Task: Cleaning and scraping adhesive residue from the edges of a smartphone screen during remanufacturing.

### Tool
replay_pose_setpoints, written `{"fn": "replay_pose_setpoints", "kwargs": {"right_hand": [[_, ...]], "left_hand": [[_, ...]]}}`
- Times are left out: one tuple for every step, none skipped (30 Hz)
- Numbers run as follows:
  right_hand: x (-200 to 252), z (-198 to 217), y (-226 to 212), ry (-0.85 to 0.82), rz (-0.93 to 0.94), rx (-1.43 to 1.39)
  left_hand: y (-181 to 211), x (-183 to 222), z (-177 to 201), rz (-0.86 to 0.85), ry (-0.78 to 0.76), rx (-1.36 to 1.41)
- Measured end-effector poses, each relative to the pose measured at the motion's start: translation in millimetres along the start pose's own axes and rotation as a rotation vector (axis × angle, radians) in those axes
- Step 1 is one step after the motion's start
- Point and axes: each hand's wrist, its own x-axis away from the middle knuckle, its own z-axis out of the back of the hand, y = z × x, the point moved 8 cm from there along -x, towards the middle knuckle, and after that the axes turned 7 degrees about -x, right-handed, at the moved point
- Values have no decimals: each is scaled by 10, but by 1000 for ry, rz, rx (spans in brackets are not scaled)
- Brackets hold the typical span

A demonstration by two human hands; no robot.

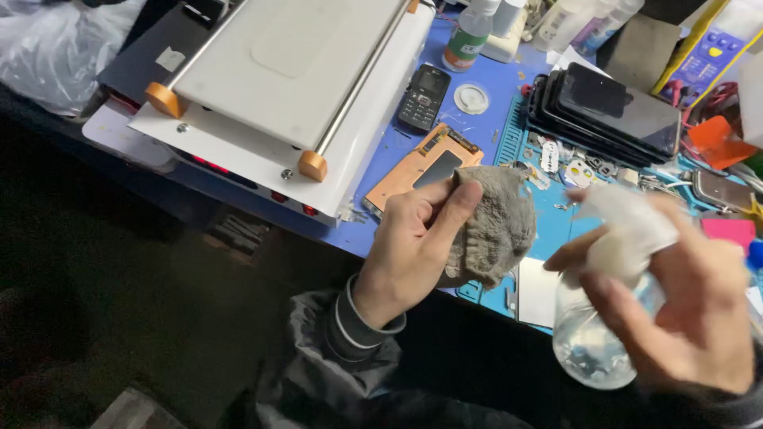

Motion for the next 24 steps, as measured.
{"fn": "replay_pose_setpoints", "kwargs": {"right_hand": [[37, 13, 105, 4, -6, -1], [81, -62, 173, -104, 32, -21], [134, -131, 236, -210, 71, -41], [148, -137, 258, -202, 67, -41], [164, -163, 292, -218, 44, -81], [179, -193, 322, -234, 21, -122], [180, -209, 300, -227, 19, -122], [178, -221, 262, -209, 37, -101], [170, -235, 223, -194, 56, -79], [195, -223, 250, -189, 56, -78], [215, -217, 267, -193, 68, -88], [235, -215, 284, -197, 79, -98], [229, -225, 272, -200, 79, -98], [220, -220, 263, -185, 73, -133], [212, -211, 254, -168, 67, -167], [214, -222, 256, -168, 67, -165], [208, -227, 286, -152, 34, -154], [203, -231, 314, -136, 1, -142], [204, -231, 386, -138, 3, -142], [207, -237, 425, -150, 44, -175], [218, -234, 466, -162, 82, -206], [167, -208, 472, -163, 82, -204], [107, -149, 495, -121, 60, -269], [49, -89, 518, -78, 38, -333]], "left_hand": [[12, 12, -10, 4, -6, 0], [11, 23, -22, 26, -15, -41], [16, 28, -36, 45, -27, -82], [29, 36, -61, 46, -35, -82], [63, 43, -97, 20, -59, -68], [99, 52, -128, -5, -84, -54], [111, 58, -146, -5, -91, -54], [129, 64, -156, -14, -94, -55], [148, 69, -161, -23, -94, -55], [157, 70, -167, -25, -98, -55], [174, 74, -165, -37, -97, -64], [191, 80, -160, -50, -96, -73], [193, 83, -156, -49, -94, -73], [196, 87, -159, -50, -100, -80], [200, 87, -167, -53, -108, -85], [191, 92, -171, -53, -108, -84], [190, 96, -168, -59, -104, -82], [189, 100, -164, -64, -99, -80], [200, 99, -156, -66, -97, -81], [211, 98, -143, -69, -87, -91], [218, 100, -138, -71, -79, -98], [226, 99, -138, -72, -78, -96], [233, 95, -126, -70, -64, -120], [241, 91, -116, -69, -50, -144]]}}
